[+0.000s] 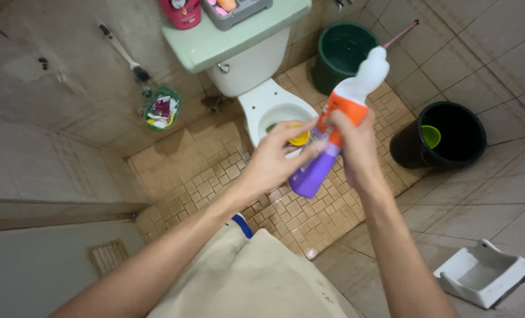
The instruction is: Cleaning a toilet bowl using liquid cleaner, detergent powder, water from a bucket, and a scrub brush.
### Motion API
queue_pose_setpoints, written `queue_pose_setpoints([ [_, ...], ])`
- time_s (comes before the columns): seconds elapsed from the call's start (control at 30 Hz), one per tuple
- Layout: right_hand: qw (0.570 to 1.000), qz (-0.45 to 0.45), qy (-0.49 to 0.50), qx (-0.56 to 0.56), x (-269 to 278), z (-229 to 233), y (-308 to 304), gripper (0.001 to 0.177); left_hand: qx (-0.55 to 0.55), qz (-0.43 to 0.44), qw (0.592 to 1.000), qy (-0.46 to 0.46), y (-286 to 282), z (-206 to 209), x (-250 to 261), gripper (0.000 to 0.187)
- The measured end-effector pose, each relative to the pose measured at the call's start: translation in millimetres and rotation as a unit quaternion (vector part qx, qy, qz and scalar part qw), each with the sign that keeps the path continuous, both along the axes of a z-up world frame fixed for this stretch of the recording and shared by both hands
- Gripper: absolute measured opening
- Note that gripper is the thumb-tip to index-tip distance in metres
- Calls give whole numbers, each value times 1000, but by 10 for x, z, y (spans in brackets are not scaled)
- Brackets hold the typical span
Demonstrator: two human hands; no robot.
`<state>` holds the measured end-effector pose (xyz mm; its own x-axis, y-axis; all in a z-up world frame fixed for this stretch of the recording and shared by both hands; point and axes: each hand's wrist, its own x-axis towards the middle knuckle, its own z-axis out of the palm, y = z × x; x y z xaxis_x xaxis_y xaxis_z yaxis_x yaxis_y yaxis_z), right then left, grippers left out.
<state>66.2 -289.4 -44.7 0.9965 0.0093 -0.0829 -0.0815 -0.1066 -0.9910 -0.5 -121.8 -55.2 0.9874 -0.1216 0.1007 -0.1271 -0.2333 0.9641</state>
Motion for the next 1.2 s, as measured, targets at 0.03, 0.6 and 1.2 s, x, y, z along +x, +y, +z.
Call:
queue_pose_setpoints([
  [0.03, 995, 32, 33, 84, 5, 15, -50, 57, -59, 50, 997, 9, 7, -83, 15, 49],
  [0.6, 958, 110, 190, 185, 457, -612, -84, 45, -148, 71, 957, 240, 390, -968, 196, 23],
  [1.2, 922, 109, 310, 207, 1175, -3166, 159, 39, -194, -39, 921, 335, 670, -2767, 242, 23],
])
